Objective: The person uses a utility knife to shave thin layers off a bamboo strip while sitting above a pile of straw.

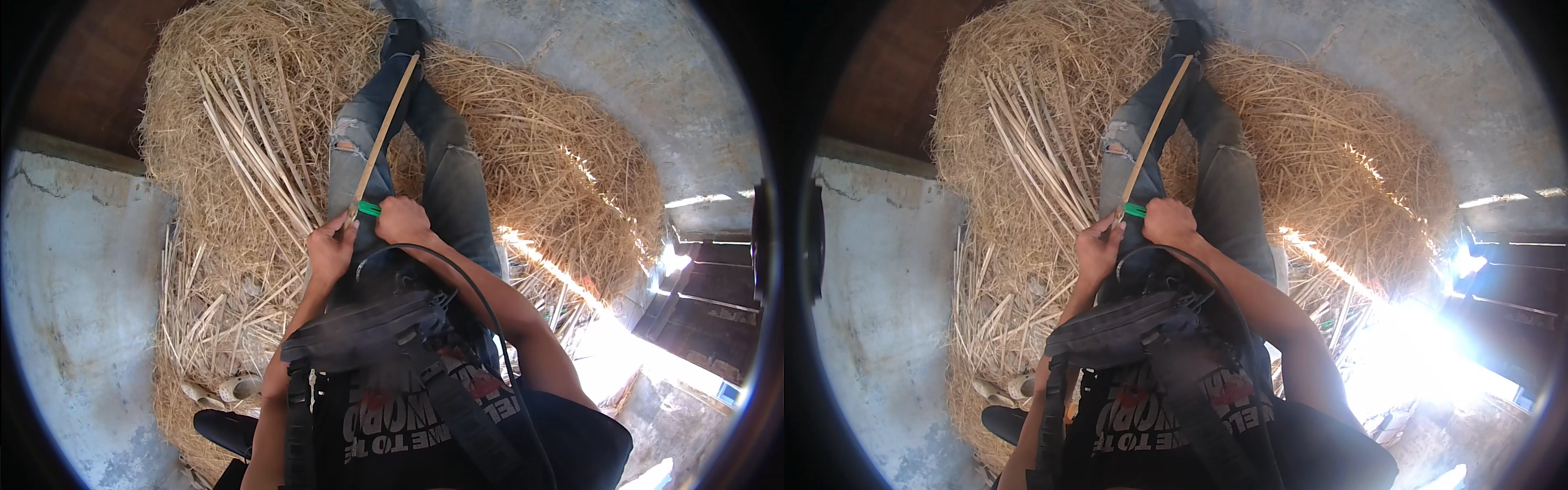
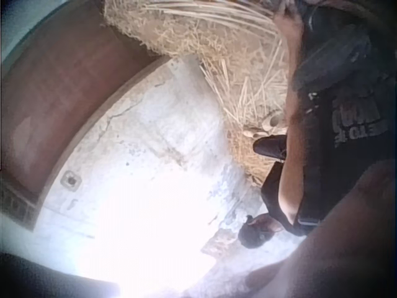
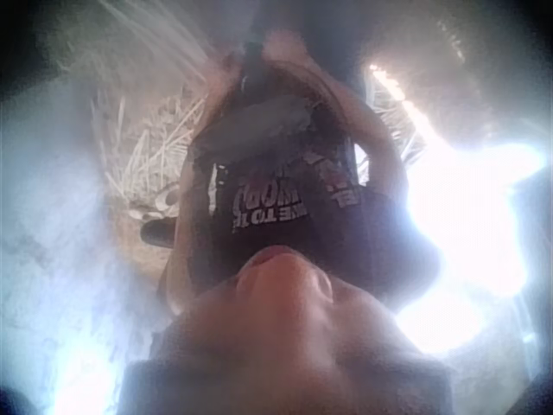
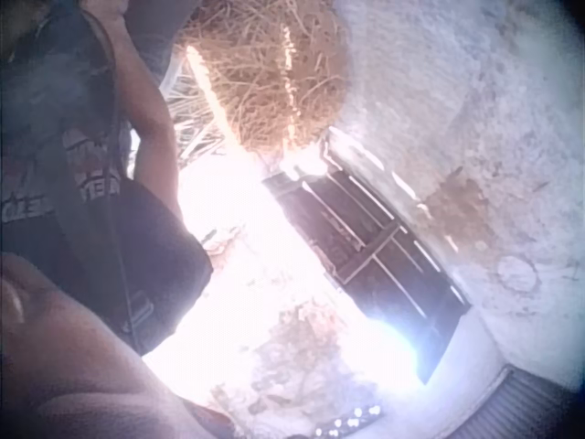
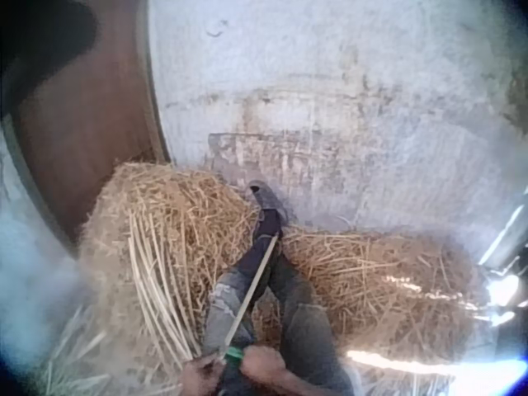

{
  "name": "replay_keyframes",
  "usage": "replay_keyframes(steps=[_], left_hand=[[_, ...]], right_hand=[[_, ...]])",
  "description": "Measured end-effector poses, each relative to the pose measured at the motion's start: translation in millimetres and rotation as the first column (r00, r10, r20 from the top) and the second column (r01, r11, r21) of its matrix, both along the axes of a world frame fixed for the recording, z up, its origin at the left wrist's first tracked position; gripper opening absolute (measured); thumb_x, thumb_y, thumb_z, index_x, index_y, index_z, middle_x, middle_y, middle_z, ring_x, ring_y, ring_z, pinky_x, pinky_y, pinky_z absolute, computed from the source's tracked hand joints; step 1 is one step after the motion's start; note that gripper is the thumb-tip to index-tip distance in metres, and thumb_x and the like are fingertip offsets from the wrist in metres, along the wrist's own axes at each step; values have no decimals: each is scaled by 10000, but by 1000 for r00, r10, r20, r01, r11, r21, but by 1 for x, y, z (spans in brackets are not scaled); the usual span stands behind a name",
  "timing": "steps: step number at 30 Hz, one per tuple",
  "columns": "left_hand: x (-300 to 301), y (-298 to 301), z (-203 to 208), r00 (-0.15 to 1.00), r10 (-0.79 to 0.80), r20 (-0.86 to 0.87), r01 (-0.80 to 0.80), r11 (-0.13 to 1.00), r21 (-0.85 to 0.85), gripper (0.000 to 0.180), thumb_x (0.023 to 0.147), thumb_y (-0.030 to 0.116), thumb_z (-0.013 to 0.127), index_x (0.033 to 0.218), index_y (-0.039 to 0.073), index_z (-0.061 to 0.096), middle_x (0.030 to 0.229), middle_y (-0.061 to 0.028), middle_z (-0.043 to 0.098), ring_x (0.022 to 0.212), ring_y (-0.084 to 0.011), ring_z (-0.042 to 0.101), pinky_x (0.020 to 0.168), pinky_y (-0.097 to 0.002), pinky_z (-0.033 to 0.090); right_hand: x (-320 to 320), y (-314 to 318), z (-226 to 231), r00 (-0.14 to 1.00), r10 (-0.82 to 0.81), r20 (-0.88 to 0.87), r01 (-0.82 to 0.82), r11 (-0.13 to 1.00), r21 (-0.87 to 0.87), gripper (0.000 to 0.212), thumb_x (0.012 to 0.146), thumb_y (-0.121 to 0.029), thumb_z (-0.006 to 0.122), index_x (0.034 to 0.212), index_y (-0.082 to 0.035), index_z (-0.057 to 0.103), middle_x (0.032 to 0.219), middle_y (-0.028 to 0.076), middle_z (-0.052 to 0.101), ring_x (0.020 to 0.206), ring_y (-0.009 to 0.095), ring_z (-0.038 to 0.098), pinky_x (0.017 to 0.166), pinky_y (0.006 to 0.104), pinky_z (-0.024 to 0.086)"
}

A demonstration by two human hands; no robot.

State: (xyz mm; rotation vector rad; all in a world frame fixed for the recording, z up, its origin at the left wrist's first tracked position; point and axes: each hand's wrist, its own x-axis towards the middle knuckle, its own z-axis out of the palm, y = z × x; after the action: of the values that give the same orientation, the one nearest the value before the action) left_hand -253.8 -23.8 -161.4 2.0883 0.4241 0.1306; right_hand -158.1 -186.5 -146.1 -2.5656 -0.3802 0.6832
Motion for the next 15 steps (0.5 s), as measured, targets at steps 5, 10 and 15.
replay_keyframes(steps=[5,10,15], left_hand=[[-5,5,2,1000,-15,-13,15,1000,-15,364,927,185,766,1223,-26,732,982,-226,778,890,-201,764,824,-319,570],[-28,18,-6,1000,-16,-6,15,997,-78,356,943,168,752,1234,-35,725,958,-201,780,815,-152,727,762,-309,565],[-45,22,11,1000,-32,1,32,997,-70,350,950,168,749,1236,-32,727,848,-161,755,664,-103,657,624,-288,529]], right_hand=[[2,3,2,1000,8,-1,-8,1000,-11,294,779,-188,739,1023,-28,779,1074,242,740,1025,411,728,906,484,588],[7,6,-8,998,56,15,-56,998,-7,285,757,-206,741,996,-59,789,1014,239,742,977,416,733,871,494,595],[4,10,-4,997,73,27,-72,997,-23,295,770,-189,749,1013,-23,781,1056,223,750,1026,397,734,903,479,594]])
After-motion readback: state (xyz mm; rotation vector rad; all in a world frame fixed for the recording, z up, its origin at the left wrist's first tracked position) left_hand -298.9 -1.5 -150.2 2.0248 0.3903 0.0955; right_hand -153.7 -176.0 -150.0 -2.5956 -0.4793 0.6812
